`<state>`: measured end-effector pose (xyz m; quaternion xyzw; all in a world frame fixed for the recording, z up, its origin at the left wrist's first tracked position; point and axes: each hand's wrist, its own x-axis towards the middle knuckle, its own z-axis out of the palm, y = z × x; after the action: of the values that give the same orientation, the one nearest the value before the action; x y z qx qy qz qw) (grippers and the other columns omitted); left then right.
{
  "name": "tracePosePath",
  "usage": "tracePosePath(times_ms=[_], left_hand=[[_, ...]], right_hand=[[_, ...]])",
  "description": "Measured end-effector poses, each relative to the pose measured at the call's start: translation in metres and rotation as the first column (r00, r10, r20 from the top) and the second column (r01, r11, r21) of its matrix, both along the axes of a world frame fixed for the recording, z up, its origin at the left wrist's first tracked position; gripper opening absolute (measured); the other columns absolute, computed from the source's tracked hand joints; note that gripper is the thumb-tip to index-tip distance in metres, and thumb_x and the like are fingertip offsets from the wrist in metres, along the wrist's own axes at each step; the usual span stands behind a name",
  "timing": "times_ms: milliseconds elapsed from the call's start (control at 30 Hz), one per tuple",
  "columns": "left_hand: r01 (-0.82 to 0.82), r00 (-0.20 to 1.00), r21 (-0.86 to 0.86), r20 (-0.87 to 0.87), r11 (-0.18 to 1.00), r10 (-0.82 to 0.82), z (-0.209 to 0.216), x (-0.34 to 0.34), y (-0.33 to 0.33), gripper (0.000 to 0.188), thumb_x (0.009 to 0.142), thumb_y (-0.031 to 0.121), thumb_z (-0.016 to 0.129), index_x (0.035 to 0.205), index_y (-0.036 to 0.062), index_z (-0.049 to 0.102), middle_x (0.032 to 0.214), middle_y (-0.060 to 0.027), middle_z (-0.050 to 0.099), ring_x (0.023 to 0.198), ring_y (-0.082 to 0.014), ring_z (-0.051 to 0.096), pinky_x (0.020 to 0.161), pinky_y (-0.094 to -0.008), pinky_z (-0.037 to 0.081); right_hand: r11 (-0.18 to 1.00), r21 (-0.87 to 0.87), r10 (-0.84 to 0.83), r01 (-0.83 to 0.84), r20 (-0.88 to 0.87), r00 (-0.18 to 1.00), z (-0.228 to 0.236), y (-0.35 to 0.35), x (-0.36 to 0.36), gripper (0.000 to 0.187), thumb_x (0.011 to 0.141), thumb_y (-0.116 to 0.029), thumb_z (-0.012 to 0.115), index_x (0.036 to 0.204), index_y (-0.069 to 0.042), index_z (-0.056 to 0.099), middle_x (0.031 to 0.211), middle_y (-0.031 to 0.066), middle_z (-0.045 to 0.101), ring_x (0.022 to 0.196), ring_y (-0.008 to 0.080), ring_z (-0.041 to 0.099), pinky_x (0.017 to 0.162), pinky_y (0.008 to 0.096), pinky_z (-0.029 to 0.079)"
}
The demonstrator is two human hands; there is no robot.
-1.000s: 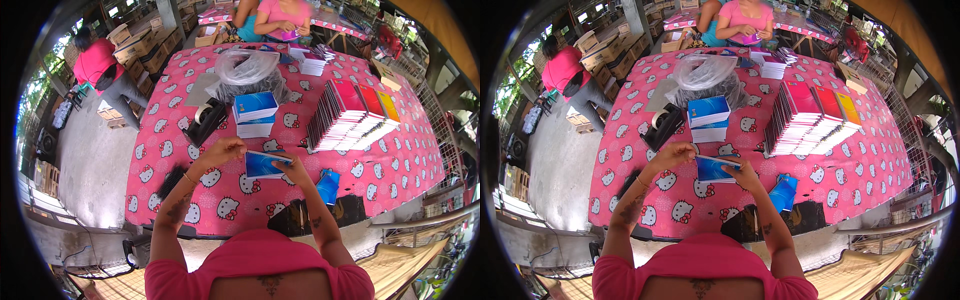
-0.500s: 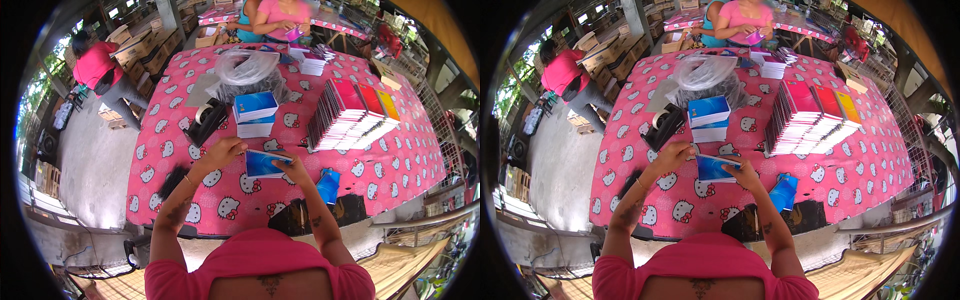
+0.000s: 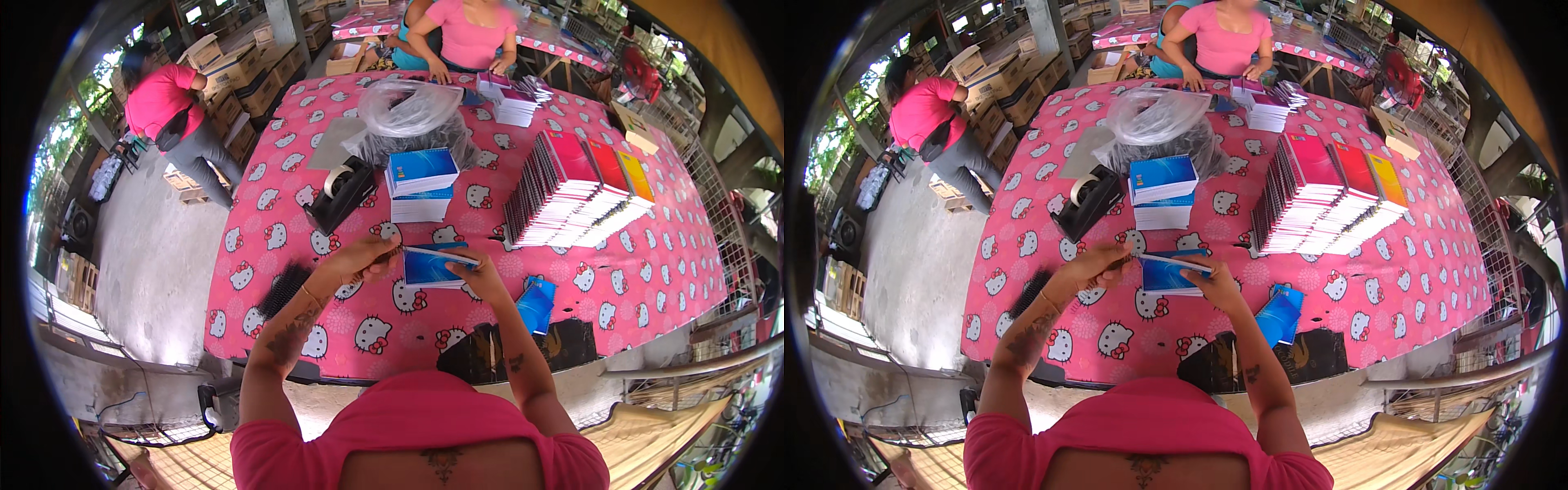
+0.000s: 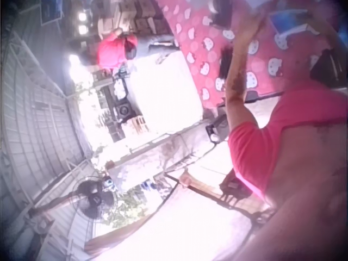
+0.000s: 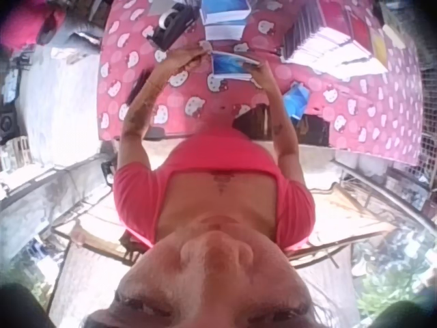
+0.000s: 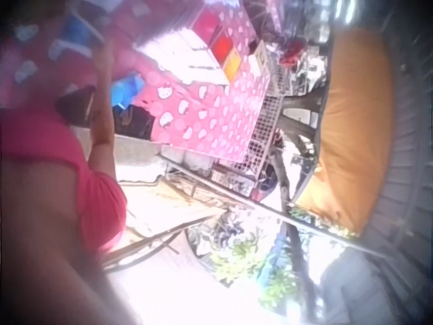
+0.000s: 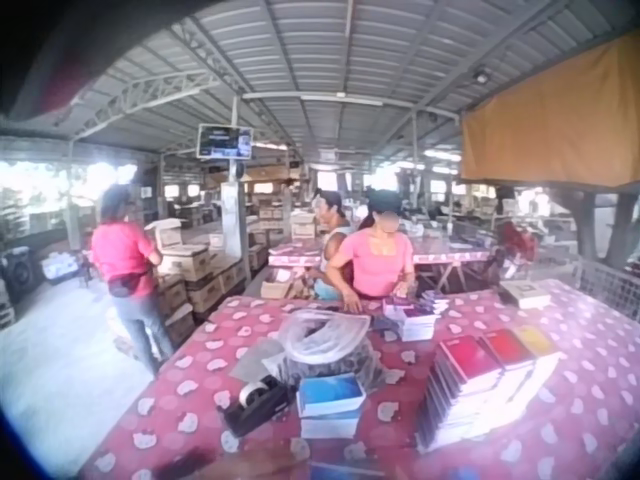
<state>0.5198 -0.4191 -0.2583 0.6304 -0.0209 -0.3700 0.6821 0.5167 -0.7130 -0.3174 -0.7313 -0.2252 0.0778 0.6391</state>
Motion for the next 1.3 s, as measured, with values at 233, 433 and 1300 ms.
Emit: tracePosePath(times_ms=[233, 433, 1300], left_hand=[[-0.291, 0.592, 0.229, 0.806, 0.929, -0.013, -0.014, -0.008, 0.000, 0.038, 0.101, 0.039, 0.056, 0.091, 0.0027, 0.061, 0.064, -0.0007, 0.051, 0.053, -0.0088, 0.047, 0.048, -0.0258, 0.038], [-0.301, 0.816, 0.180, 0.557, 0.936, 0.156, -0.017, -0.008, 0.002, 0.020, 0.095, 0.023, 0.064, 0.106, 0.0063, 0.064, 0.086, -0.0031, 0.061, 0.083, -0.0158, 0.059, 0.070, -0.0288, 0.046], [-0.673, 0.349, 0.055, 0.903, 0.737, 0.251, -0.049, -0.045, -0.023, 0.025, 0.093, 0.006, 0.063, 0.117, 0.0004, 0.065, 0.091, -0.0138, 0.064, 0.080, -0.0230, 0.063, 0.068, -0.0363, 0.050]], right_hand=[[1.000, -0.011, 0.007, -0.007, -0.038, 0.999, -0.004, 0.000, 0.002, 0.028, 0.092, -0.009, 0.066, 0.119, -0.001, 0.068, 0.104, 0.0061, 0.071, 0.094, 0.0108, 0.061, 0.085, 0.0273, 0.048], [1.000, 0.005, -0.011, 0.011, -0.018, 1.000, 0.005, 0.001, -0.002, 0.028, 0.093, -0.011, 0.066, 0.119, 0.000, 0.067, 0.103, 0.0056, 0.071, 0.095, 0.0107, 0.061, 0.086, 0.0273, 0.048], [0.996, -0.019, -0.084, 0.082, -0.127, 0.988, -0.009, -0.003, 0.002, 0.033, 0.092, -0.014, 0.069, 0.122, 0.000, 0.066, 0.096, 0.0033, 0.070, 0.086, 0.0074, 0.060, 0.076, 0.0252, 0.049]])
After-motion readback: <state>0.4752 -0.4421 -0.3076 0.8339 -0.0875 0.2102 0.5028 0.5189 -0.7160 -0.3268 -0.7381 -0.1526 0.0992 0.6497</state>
